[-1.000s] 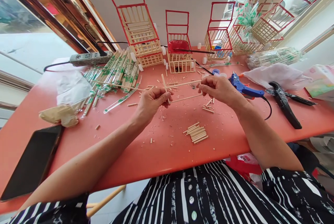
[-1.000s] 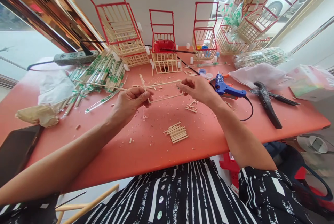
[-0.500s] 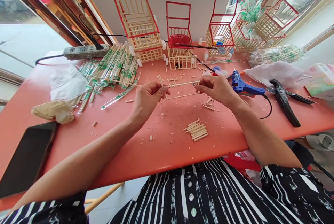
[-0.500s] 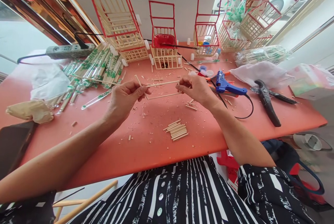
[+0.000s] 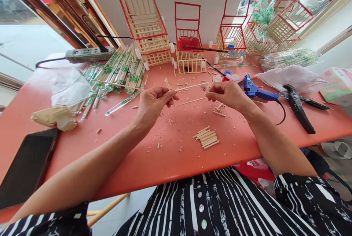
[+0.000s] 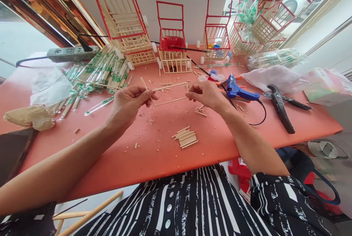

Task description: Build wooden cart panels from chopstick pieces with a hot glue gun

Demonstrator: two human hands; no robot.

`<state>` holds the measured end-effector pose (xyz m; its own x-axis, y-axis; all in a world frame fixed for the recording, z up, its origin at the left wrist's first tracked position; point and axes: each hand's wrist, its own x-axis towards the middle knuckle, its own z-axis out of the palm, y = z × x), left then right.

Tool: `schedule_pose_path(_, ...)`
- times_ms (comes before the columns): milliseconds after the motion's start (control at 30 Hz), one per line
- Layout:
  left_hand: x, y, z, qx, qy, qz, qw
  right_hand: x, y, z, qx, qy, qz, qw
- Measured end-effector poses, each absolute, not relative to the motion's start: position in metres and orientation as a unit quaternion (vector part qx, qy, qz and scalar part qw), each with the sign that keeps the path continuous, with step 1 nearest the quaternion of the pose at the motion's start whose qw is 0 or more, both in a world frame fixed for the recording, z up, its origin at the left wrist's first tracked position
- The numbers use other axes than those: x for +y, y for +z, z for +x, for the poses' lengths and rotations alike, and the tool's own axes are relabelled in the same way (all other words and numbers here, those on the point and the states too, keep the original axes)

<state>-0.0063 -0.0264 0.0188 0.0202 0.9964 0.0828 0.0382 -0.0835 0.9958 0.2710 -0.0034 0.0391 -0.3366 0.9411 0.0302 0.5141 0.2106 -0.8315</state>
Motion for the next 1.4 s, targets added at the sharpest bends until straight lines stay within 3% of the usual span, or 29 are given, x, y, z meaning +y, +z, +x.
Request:
schedule_pose_path(633, -0.017, 0.008, -0.011, 0.45, 0.543, 0.446, 0.551, -0.005, 0.048, 0.276, -0.715, 0.389, -0.5, 0.295)
schedule_pose_path(1400, -0.02, 0.013, -0.009, 0.423, 0.502, 0.478, 0.583, -0.003, 0.045, 0.272, -0.691, 0.433, -0.492, 0.305)
